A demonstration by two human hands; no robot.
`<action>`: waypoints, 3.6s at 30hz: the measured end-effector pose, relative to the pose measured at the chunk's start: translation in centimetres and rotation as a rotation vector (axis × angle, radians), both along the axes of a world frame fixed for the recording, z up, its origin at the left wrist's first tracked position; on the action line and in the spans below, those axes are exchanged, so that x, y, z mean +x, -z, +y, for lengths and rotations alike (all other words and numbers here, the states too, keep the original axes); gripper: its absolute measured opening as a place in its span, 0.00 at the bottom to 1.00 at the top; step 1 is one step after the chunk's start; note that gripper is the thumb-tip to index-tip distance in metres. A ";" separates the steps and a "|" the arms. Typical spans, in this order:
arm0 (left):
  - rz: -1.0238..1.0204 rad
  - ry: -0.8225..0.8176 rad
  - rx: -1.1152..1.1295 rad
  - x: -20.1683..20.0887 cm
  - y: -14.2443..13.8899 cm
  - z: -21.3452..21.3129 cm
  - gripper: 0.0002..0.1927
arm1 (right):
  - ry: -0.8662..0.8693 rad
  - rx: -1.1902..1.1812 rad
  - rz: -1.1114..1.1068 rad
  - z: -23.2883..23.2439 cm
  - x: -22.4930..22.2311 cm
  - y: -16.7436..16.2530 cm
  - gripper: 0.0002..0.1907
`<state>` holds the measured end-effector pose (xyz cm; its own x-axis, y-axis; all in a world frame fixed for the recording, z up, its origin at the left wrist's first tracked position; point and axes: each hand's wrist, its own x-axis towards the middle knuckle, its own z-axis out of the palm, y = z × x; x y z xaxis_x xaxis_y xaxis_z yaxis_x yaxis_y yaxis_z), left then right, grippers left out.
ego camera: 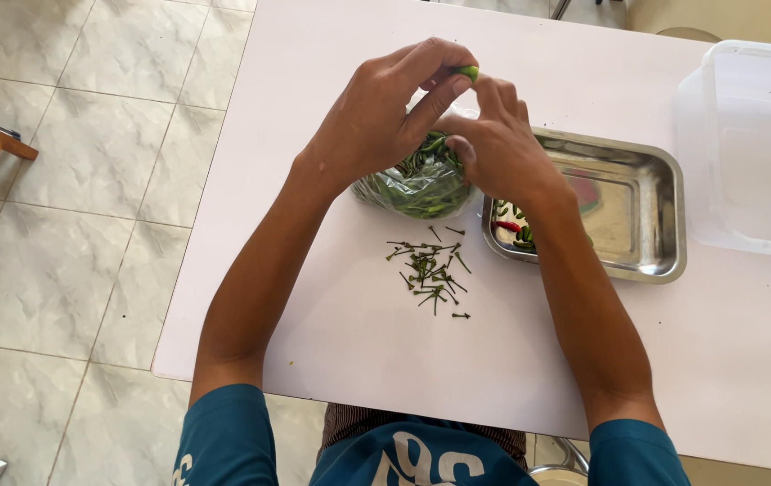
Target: The person removes green chilies from a plastic bag, snaps off the stems by hand, and places the trimmed chilies into a metal tray while discarding the stems onto the table.
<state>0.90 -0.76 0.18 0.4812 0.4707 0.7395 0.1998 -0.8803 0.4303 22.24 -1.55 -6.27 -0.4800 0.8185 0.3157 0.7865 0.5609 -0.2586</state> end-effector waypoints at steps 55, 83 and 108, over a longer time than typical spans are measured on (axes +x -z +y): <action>0.053 -0.058 0.138 0.1 0.0 -0.7 0.07 | -0.092 0.133 0.700 -3.4 0.4 -6.2 0.05; -0.027 0.108 0.053 -0.3 -0.6 -1.0 0.10 | -0.517 -0.698 1.285 -2.2 3.1 -5.0 0.07; -0.083 0.026 0.052 0.1 -0.4 -0.5 0.09 | 0.141 -0.013 0.159 4.4 -0.4 3.7 0.15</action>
